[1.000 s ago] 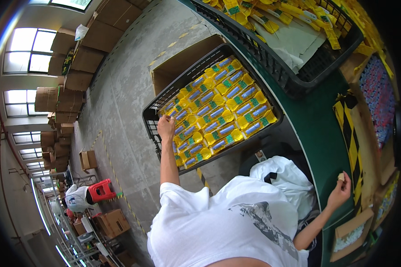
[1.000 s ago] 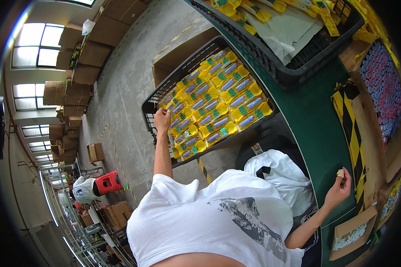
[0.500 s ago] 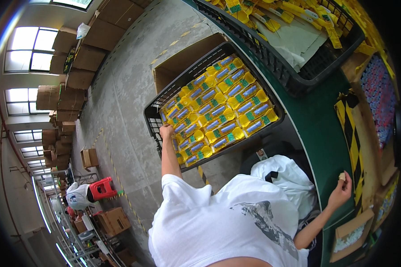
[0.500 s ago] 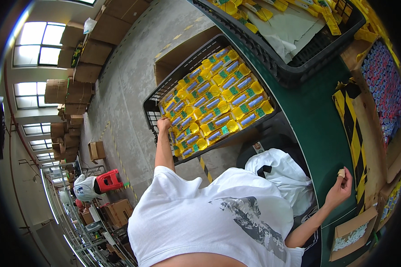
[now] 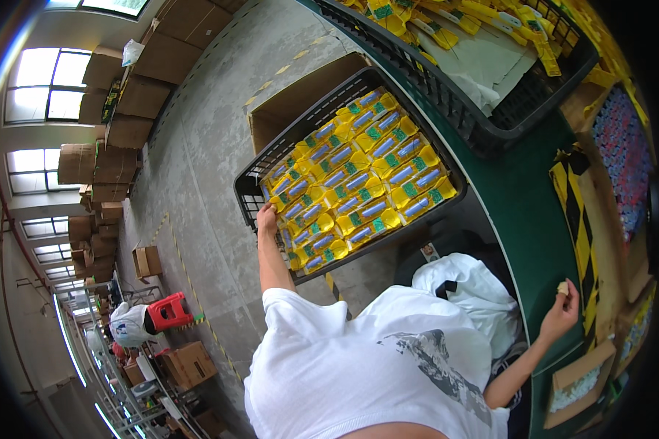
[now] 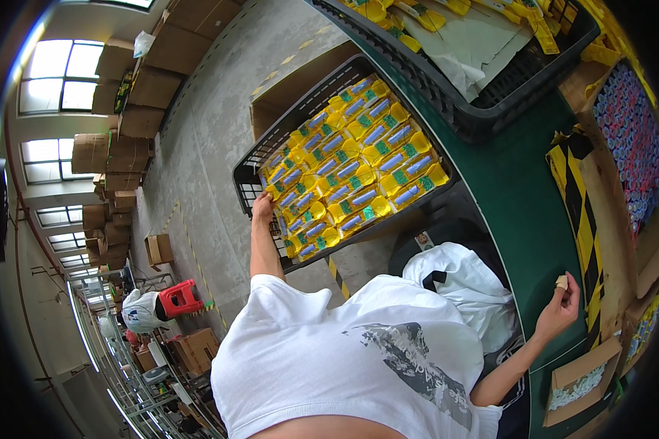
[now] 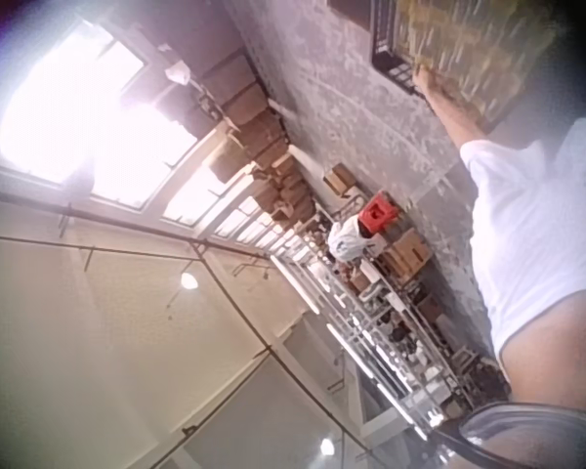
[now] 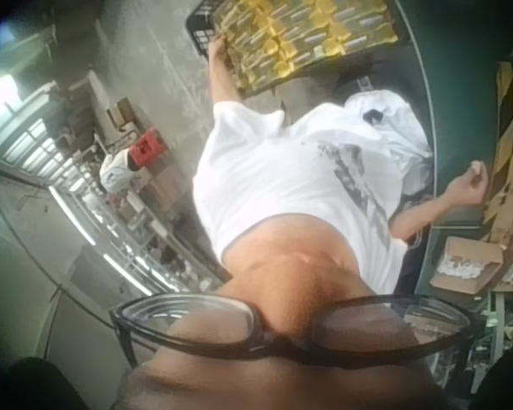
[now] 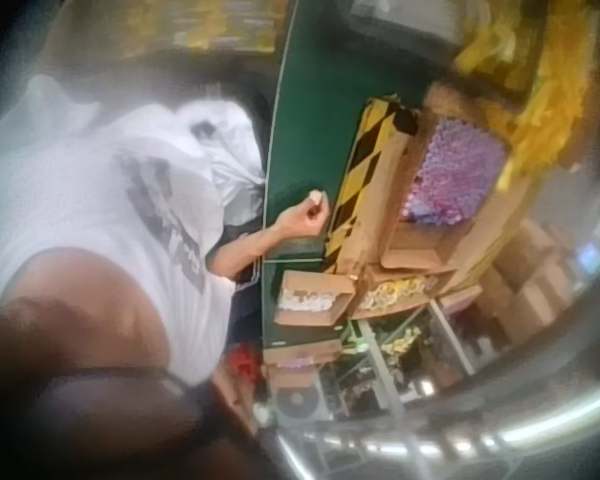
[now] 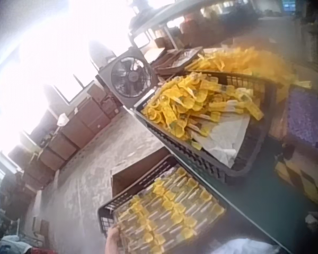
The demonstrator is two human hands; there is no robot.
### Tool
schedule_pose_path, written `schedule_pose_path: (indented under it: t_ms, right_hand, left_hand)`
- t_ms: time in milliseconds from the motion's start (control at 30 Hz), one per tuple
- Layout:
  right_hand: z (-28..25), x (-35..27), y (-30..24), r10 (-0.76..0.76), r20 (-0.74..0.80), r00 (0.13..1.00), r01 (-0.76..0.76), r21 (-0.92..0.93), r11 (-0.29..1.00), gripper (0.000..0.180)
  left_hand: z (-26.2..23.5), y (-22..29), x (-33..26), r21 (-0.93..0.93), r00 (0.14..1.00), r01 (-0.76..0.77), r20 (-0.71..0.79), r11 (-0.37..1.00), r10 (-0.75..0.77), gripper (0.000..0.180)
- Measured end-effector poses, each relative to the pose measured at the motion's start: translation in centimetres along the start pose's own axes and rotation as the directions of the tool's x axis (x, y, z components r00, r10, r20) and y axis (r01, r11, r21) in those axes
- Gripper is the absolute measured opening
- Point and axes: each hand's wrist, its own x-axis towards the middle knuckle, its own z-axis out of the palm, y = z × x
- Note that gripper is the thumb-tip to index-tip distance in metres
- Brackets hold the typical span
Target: The person assembles small electronic components by inserting batteries and wires into plastic casings by hand, using a small hand tool to aid in the assembly.
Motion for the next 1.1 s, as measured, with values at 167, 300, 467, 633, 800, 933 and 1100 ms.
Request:
schedule_pose_path:
  t_ms: [167,300,467,633,800,933,1100]
  right_hand:
    - [-0.2,0.2,-0.8,-0.003,-0.003,1.0,0.003,-0.014,1.0,0.024]
    - [-0.3,0.2,-0.2,-0.003,-0.001,1.0,0.003,-0.024,1.0,0.024]
    - [-0.2,0.1,-0.3,0.014,0.009,1.0,-0.014,-0.02,1.0,0.025]
    - [-0.4,0.1,0.3,0.015,0.004,1.0,-0.015,-0.023,1.0,0.025]
    - [-0.4,0.1,0.2,0.029,0.002,1.0,-0.029,-0.047,0.998,0.025]
    - [-0.3,0.0,-0.4,0.012,-0.009,1.0,-0.012,-0.043,0.999,0.024]
    - [0.1,0.1,-0.9,0.028,-0.001,1.0,-0.028,-0.039,0.999,0.024]
  left_hand:
    - [0.8,0.8,-0.5,-0.138,0.998,-0.025,0.046,0.99,0.031,0.035]
    - [1.2,0.3,-1.1,-0.212,0.999,0.029,0.049,0.977,-0.019,0.036]
    - [1.5,-0.2,-1.2,-0.284,1.0,0.021,-0.008,0.959,-0.025,0.036]
    - [1.7,0.0,-0.9,-0.149,0.999,-0.035,0.027,0.988,0.04,0.038]
    - [1.7,0.4,-1.0,-0.02,1.0,-0.009,0.015,1.0,0.009,0.038]
    - [1.9,0.7,-1.5,0.061,0.994,-0.095,-0.051,0.994,0.099,0.033]
    - [0.4,2.6,-2.6,0.17,0.963,-0.158,-0.19,0.973,0.189,0.028]
